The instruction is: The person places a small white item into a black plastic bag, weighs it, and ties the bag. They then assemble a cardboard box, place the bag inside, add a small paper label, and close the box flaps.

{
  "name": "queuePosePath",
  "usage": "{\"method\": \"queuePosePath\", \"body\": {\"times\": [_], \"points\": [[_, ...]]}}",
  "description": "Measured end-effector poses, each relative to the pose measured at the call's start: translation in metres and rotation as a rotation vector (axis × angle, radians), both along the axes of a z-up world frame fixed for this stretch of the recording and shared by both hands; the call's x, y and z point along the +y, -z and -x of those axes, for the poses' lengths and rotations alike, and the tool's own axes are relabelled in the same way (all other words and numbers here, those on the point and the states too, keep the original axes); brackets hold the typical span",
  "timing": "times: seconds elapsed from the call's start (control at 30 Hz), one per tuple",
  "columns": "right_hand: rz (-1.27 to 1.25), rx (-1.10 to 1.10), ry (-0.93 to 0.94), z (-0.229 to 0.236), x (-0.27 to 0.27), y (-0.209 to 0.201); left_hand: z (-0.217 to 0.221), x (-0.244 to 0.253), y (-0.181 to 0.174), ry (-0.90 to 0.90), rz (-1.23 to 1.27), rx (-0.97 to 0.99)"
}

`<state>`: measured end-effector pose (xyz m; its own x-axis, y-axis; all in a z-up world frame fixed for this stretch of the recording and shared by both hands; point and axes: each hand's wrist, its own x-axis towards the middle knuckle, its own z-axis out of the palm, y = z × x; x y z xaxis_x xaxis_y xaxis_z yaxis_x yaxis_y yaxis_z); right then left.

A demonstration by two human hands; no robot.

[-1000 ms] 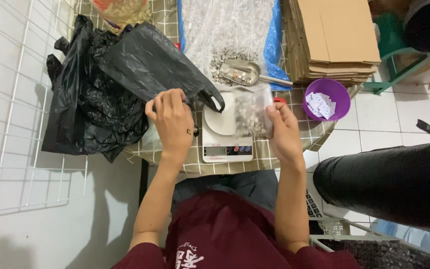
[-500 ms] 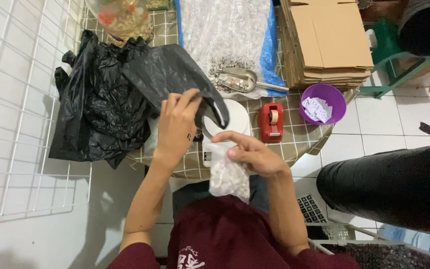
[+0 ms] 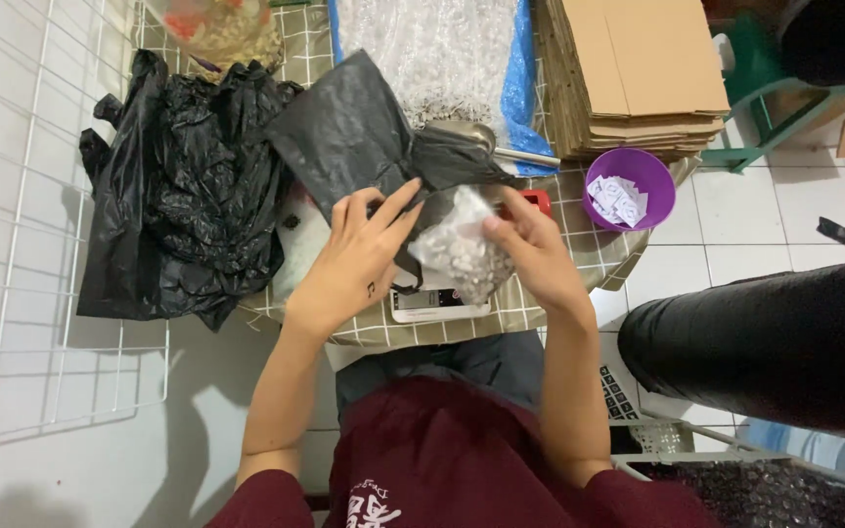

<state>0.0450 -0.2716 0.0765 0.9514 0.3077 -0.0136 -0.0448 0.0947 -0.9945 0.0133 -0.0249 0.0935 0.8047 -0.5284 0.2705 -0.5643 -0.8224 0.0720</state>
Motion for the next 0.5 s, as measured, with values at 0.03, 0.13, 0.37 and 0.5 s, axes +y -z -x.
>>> {"method": "queuePosePath", "body": {"times": [0.03,0.13,0.37,0.5], "points": [[-0.001,0.001,-0.002,0.001,0.0,0.001,0.001,-0.003,-0.001,-0.002,-0.001,0.001],[-0.002,-0.093,0.129,0.004,0.0,0.007,-0.001,-0.014,-0.003,0.012,0.005,-0.05],[0.083,-0.135,0.22,0.007,0.007,0.033,-0.005,-0.048,-0.014,0.015,0.021,-0.125],[0.116,-0.162,0.23,0.007,0.012,0.021,-0.004,-0.073,-0.021,0.027,0.012,-0.107]]}}
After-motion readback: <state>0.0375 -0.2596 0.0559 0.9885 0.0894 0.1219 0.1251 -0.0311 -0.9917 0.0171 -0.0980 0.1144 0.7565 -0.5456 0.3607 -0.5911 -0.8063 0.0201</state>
